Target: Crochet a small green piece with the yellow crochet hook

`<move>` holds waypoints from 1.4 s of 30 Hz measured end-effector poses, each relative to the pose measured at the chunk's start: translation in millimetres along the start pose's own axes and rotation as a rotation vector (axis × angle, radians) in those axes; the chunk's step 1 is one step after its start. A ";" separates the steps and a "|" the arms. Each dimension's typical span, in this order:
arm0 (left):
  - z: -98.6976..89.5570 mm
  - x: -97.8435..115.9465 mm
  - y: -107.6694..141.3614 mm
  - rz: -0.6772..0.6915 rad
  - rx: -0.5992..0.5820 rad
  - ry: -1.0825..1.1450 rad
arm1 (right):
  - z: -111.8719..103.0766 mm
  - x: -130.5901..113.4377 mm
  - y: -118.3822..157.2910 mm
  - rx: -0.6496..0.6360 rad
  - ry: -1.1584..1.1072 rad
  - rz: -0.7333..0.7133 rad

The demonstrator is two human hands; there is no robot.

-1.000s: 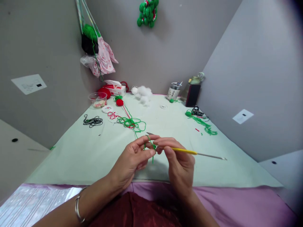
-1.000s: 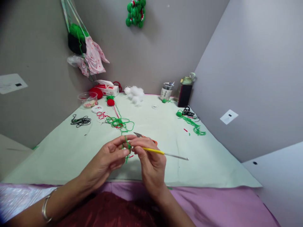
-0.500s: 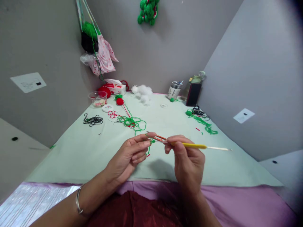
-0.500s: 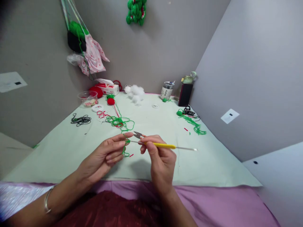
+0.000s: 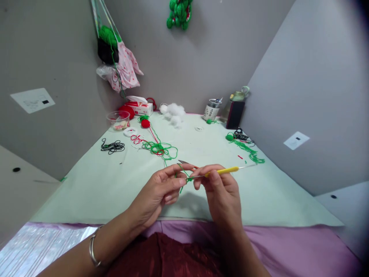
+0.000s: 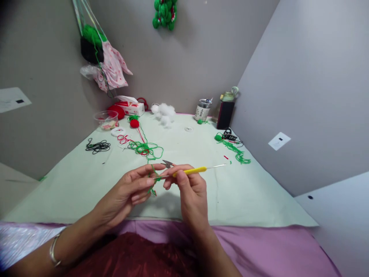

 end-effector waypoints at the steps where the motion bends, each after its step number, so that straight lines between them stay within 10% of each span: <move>1: -0.1 0.8 0.4 0.009 0.009 -0.007 | -0.5 -1.7 0.9 -0.003 0.031 -0.015; 10: 0.6 -7.4 1.4 0.025 0.116 0.080 | 15.2 -7.5 25.2 -0.230 0.786 -0.653; 17: 0.1 -1.3 -0.2 0.018 0.089 0.088 | 5.4 -8.1 4.4 -0.003 0.213 -0.172; 29: 0.4 -14.2 -5.1 -0.032 0.059 0.158 | 14.8 -1.9 21.4 -0.112 0.673 -0.596; 36: -3.3 -3.7 -4.1 0.011 0.051 0.165 | -1.7 -2.9 -0.1 0.064 0.079 -0.099; 42: 3.6 -2.0 -1.1 0.015 0.028 0.052 | 4.5 -0.8 1.2 -0.003 0.175 -0.107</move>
Point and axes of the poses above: each hand's wrist, its own y-axis away from the middle knuckle, its own z-axis out of the palm, x = y × z, the point moved 4 cm from there along -y, towards the middle knuckle, and after that the axes turned 10 degrees about -y, right-handed, at the moved point
